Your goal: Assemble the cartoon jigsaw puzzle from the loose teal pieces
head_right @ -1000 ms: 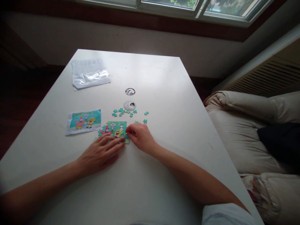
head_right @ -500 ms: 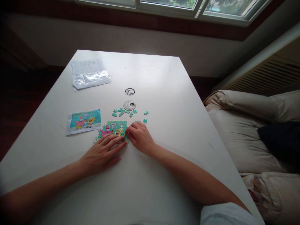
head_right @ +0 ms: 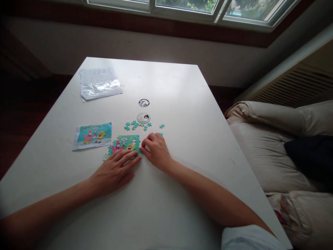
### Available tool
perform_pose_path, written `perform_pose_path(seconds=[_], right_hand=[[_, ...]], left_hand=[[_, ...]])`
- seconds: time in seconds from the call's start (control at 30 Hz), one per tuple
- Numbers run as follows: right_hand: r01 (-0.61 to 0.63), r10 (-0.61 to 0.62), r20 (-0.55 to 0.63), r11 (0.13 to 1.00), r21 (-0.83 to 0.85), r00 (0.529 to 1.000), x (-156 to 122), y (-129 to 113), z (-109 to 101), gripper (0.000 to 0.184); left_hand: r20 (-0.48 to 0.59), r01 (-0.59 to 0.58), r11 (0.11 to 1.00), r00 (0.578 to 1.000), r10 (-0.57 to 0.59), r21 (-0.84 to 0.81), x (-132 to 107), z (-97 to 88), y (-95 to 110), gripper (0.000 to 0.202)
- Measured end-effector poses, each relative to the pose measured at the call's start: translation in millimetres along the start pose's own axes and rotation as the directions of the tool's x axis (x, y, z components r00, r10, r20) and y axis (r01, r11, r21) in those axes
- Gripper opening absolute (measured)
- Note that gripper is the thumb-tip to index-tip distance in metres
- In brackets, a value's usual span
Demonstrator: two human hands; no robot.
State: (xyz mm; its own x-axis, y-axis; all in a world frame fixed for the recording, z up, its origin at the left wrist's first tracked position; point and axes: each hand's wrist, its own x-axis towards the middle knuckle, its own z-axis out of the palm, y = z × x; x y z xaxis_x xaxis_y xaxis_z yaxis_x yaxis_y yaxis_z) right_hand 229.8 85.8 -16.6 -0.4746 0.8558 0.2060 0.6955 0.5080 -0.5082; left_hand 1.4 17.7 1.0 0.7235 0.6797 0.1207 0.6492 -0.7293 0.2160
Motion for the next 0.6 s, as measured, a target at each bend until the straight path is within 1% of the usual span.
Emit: perform_pose_path(seconds=[0.2,0.43,0.6], right_hand=[[0.0,0.0,0.004,1.0,0.013,1.0,-0.3,0.6,-3.3,0.011],[-0.001,0.001,-0.001,1.0,-0.019,1.0,-1.8,-2.5,-1.9,0.014],[-0.002,0.002,-0.018,1.0,-0.031,1.0,-0.1,-1.5,-1.4,0.014]], left_hand=[[0.023,0.012,1.0,1.0,-0.012,0.016,-2.2,-0.9,1.6,0.048],[0.023,0.007,1.0,1.0,-0.007,0.0,-2.6,0.2,0.1,0.055],[0.024,0.006,1.0,1.0,-0.006,0.007,-2.9,0.9,-0.7,0.052]])
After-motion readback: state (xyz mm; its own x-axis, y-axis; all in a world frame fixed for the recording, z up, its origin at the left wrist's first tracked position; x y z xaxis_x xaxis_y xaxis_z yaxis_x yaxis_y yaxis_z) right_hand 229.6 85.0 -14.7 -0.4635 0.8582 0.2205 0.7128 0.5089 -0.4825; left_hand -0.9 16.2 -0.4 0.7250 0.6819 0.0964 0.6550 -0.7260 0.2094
